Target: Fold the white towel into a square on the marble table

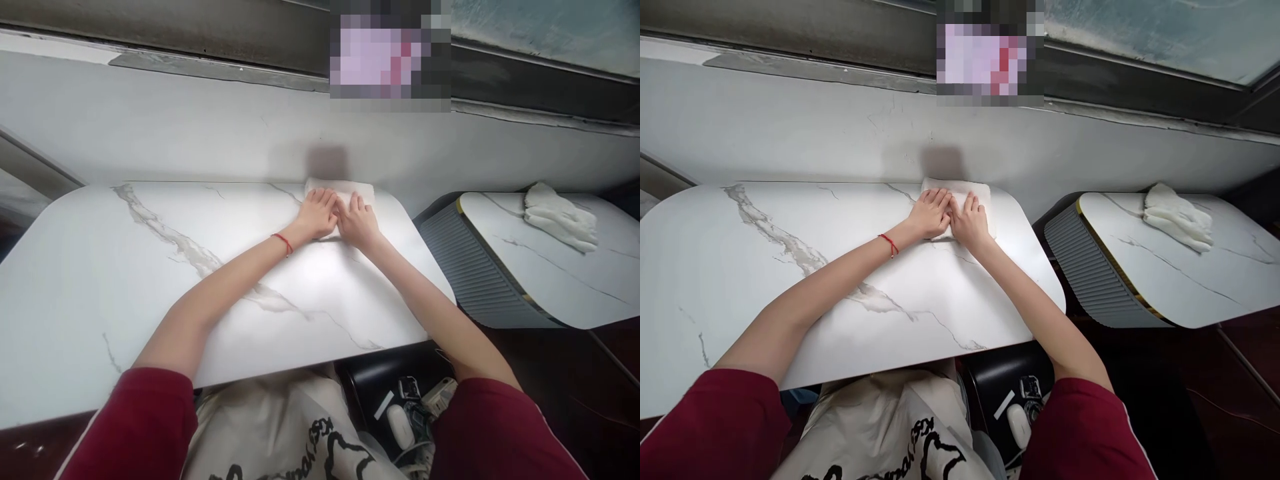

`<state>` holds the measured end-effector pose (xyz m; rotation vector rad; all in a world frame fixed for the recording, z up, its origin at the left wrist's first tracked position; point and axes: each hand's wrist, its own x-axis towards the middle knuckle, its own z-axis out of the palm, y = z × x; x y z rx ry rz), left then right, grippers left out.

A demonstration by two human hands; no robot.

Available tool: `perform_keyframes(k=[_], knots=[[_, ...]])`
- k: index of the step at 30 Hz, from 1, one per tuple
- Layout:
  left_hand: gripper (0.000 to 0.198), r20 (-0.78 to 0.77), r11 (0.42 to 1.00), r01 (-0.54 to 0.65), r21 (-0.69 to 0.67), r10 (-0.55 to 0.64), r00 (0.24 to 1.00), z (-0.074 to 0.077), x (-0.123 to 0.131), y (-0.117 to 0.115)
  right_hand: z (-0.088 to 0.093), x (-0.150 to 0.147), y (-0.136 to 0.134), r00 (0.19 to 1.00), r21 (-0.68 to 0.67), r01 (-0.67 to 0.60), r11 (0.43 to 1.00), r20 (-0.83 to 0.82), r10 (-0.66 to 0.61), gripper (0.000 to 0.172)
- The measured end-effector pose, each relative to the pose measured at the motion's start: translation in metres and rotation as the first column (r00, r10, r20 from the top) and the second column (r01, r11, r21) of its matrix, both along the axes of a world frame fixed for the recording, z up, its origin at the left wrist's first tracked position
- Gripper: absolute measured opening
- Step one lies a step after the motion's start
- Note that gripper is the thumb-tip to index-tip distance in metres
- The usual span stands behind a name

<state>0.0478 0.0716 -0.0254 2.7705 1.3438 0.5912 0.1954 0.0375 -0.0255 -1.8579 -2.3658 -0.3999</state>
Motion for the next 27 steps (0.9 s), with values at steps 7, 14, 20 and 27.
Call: perform_keyframes(k=[7,14,20,27], knots=[[0.054,0.007,0.999,-0.046,0.004,0.046,0.999,0.000,-0.002,0.014,-0.007,-0.004,0.019,0.996,0.089,0.014,0.996,-0.094,-0.005,0.056],[0.055,0.026,0.997,-0.070,0.042,0.069,0.997,-0.006,-0.005,0.016,-0.013,0.005,0.021,0.993,0.111,0.038,0.993,-0.115,-0.025,0.062],[0.053,0.012,0.995,-0.082,0.047,0.082,0.997,-0.005,-0.006,0.015,-0.016,0.008,0.026,0.996,0.106,0.029,0.994,-0.089,-0.020,0.063],[0.053,-0.015,0.993,-0.108,0.048,0.109,0.994,-0.004,-0.008,0.010,-0.016,0.010,0.026,0.998,0.079,0.006,0.997,-0.064,0.000,0.061]])
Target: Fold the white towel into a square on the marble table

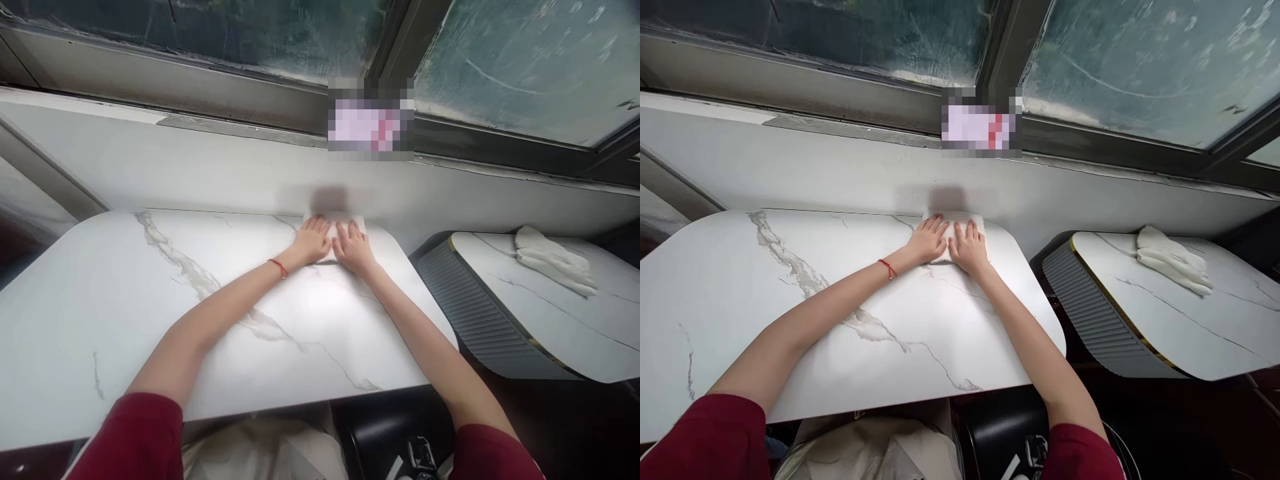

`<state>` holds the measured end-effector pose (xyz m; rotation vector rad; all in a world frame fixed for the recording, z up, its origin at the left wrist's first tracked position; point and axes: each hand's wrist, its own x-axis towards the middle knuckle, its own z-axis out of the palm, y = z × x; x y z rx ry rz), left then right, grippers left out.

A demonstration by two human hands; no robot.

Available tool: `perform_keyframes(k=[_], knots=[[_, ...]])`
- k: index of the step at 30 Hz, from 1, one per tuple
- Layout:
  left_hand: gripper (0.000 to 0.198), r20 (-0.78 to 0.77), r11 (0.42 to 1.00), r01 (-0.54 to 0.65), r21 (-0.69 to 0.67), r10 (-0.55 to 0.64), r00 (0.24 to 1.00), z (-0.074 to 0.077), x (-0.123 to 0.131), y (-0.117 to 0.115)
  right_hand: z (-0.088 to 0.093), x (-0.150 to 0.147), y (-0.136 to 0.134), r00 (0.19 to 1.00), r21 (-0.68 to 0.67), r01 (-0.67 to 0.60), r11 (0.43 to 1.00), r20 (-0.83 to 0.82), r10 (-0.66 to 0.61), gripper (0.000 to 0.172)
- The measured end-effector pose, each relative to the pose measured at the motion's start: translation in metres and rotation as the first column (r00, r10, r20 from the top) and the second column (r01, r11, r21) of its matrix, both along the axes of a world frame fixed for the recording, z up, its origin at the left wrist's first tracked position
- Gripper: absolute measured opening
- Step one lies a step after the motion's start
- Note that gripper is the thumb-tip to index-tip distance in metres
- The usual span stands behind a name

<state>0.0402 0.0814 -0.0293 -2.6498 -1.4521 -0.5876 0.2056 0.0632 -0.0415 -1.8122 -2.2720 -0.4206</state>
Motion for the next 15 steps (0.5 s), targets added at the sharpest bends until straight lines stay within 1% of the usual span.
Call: perform_keyframes(k=[5,11,15], knots=[[0.052,-0.007,1.000,-0.011,0.024,0.011,1.000,-0.001,-0.003,-0.003,0.005,-0.001,-0.003,1.000,-0.032,-0.001,0.999,0.012,0.001,0.056],[0.050,-0.019,0.999,-0.029,0.035,0.030,0.999,0.000,-0.004,-0.008,0.008,-0.005,-0.005,1.000,-0.029,-0.012,0.999,0.017,0.013,0.055],[0.051,-0.039,0.999,-0.048,0.020,0.048,0.998,0.002,-0.005,-0.016,0.012,-0.008,-0.013,0.999,-0.029,-0.016,0.999,0.048,0.017,0.054]])
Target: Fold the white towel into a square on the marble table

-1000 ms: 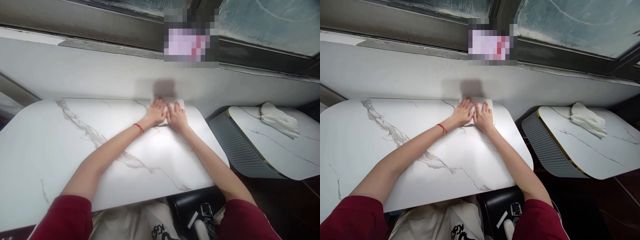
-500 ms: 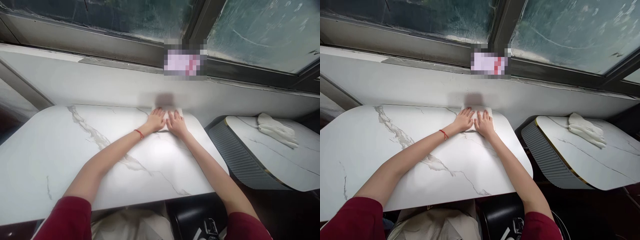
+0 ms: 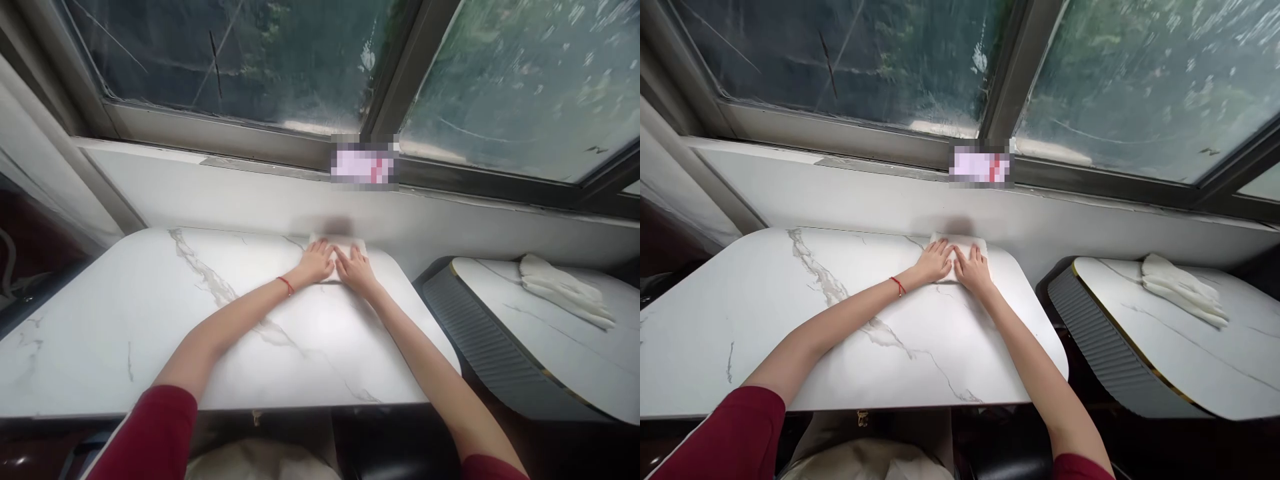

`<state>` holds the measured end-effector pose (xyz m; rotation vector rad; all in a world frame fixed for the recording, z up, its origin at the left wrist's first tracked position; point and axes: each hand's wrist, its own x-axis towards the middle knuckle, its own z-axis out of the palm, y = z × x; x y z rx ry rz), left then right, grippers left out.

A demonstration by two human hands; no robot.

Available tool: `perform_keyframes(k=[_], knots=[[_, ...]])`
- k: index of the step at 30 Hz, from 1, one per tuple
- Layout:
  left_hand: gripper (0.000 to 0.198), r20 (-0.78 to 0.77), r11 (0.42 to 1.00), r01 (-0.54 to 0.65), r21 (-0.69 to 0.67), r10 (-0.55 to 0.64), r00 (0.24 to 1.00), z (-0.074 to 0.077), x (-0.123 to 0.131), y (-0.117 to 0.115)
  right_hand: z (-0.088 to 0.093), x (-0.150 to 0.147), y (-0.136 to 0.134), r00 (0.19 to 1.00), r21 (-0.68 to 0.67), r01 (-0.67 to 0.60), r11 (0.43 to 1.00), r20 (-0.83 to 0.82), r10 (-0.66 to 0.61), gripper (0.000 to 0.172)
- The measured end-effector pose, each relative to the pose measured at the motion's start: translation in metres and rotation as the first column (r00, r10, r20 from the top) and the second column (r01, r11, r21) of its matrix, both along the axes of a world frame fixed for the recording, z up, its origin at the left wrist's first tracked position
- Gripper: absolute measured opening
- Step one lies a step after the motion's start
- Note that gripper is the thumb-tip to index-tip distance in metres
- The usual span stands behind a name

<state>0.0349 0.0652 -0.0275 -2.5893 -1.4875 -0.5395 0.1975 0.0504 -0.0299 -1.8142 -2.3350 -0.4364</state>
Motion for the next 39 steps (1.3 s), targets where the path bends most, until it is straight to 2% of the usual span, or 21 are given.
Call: perform_keyframes(k=[3,6,13,17,20,24,26,31,35,39], knots=[[0.052,-0.019,1.000,0.018,-0.010,-0.018,1.000,0.001,-0.002,-0.012,0.000,0.000,-0.014,0.999,0.011,0.003,1.000,0.038,-0.003,0.052],[0.053,-0.070,0.999,0.047,-0.003,-0.047,0.996,0.000,0.001,-0.034,-0.006,0.009,-0.037,0.996,0.042,-0.033,0.999,0.079,0.030,0.051],[0.064,-0.299,0.985,0.148,0.085,-0.116,0.947,-0.005,0.032,-0.122,-0.029,0.055,-0.133,0.988,0.211,-0.154,0.965,0.054,0.145,0.051],[0.063,-0.343,0.943,0.260,0.210,-0.178,0.922,-0.005,0.058,-0.164,-0.029,0.075,-0.187,0.993,0.223,-0.120,0.967,0.033,0.116,0.054],[0.060,-0.348,0.918,0.316,0.240,-0.222,0.911,-0.005,0.083,-0.180,-0.024,0.081,-0.215,0.998,0.221,-0.022,0.975,0.057,0.010,0.055],[0.055,-0.378,0.885,0.412,0.216,-0.313,0.871,0.000,0.110,-0.175,-0.016,0.087,-0.227,0.963,0.193,0.217,0.957,0.116,-0.241,0.051],[0.058,-0.337,0.878,0.432,0.208,-0.350,0.874,0.003,0.114,-0.164,-0.014,0.093,-0.221,0.943,0.175,0.280,0.944,0.136,-0.305,0.050],[0.064,-0.136,0.909,0.402,0.104,-0.388,0.912,0.003,0.103,-0.139,-0.015,0.110,-0.195,0.957,0.128,0.240,0.962,0.137,-0.256,0.053],[0.065,-0.098,0.929,0.365,0.056,-0.359,0.928,-0.002,0.102,-0.124,-0.020,0.116,-0.171,0.969,0.128,0.190,0.973,0.133,-0.206,0.055],[0.064,-0.087,0.948,0.317,0.013,-0.315,0.945,-0.001,0.113,-0.094,-0.026,0.118,-0.130,0.974,0.120,0.187,0.975,0.104,-0.200,0.057]])
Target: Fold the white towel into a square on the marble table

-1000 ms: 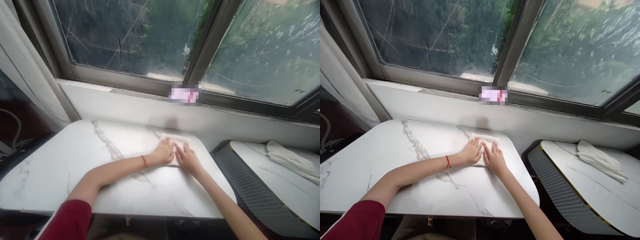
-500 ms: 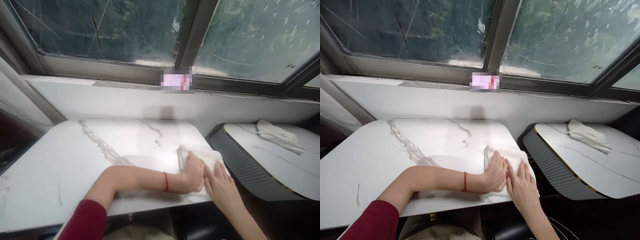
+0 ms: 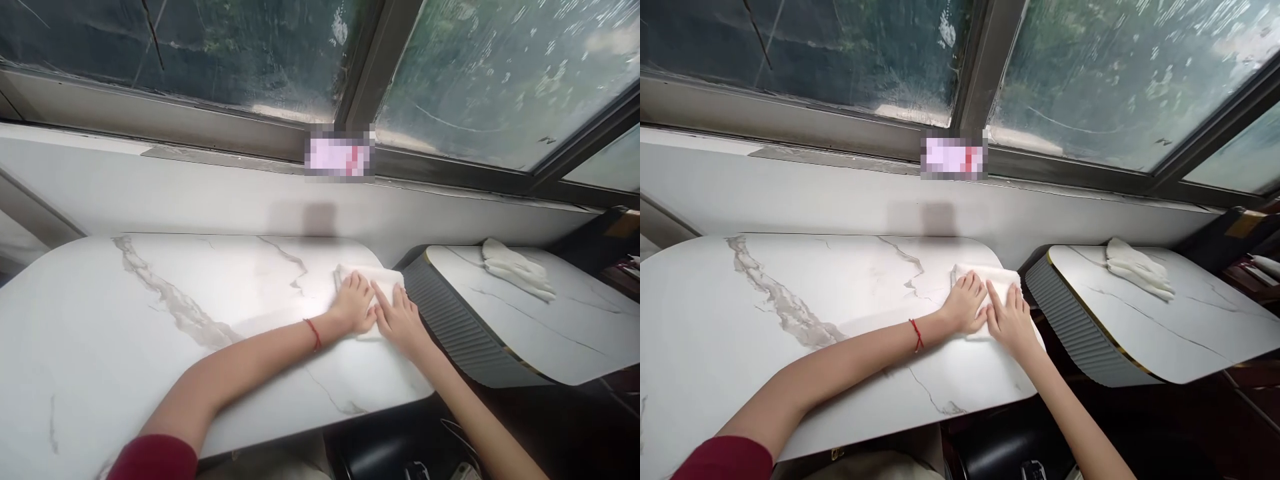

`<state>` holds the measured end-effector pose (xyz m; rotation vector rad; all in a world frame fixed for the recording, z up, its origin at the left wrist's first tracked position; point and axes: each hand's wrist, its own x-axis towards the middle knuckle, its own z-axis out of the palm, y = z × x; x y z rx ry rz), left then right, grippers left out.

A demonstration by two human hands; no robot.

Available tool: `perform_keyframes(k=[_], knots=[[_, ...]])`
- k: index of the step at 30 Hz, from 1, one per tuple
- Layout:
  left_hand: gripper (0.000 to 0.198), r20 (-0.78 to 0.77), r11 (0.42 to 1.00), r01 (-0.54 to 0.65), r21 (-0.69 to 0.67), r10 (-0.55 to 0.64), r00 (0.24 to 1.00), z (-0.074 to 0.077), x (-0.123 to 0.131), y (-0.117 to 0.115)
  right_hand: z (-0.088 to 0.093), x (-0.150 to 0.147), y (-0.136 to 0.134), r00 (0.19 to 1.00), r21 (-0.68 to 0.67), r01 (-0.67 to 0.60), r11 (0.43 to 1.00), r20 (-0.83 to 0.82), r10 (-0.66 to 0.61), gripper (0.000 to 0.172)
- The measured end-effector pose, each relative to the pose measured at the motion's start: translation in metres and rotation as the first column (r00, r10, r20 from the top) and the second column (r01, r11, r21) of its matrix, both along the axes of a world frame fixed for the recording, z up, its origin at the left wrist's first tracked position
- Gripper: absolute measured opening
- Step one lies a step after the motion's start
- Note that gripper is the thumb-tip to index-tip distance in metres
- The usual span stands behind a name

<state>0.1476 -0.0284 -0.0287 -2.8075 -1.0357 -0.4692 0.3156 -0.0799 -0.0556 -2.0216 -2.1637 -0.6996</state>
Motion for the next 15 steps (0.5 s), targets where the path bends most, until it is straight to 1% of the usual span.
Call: perform_keyframes(k=[3,8,12,15], knots=[[0.062,-0.003,0.998,-0.050,-0.034,0.050,0.999,0.003,0.005,0.031,0.000,0.000,0.040,0.998,-0.039,0.035,0.999,-0.052,-0.037,0.057],[0.060,0.062,0.988,-0.117,-0.101,0.124,0.990,0.005,0.002,0.078,0.010,-0.008,0.099,0.990,-0.162,0.063,0.985,-0.117,-0.082,0.058],[0.056,0.114,0.979,-0.158,-0.127,0.172,0.978,0.007,-0.009,0.104,0.017,-0.020,0.132,0.990,-0.165,0.037,0.986,-0.129,-0.059,0.059],[0.055,0.141,0.972,-0.177,-0.154,0.199,0.970,0.007,-0.018,0.115,0.019,-0.030,0.144,0.990,-0.160,0.015,0.987,-0.134,-0.037,0.060]])
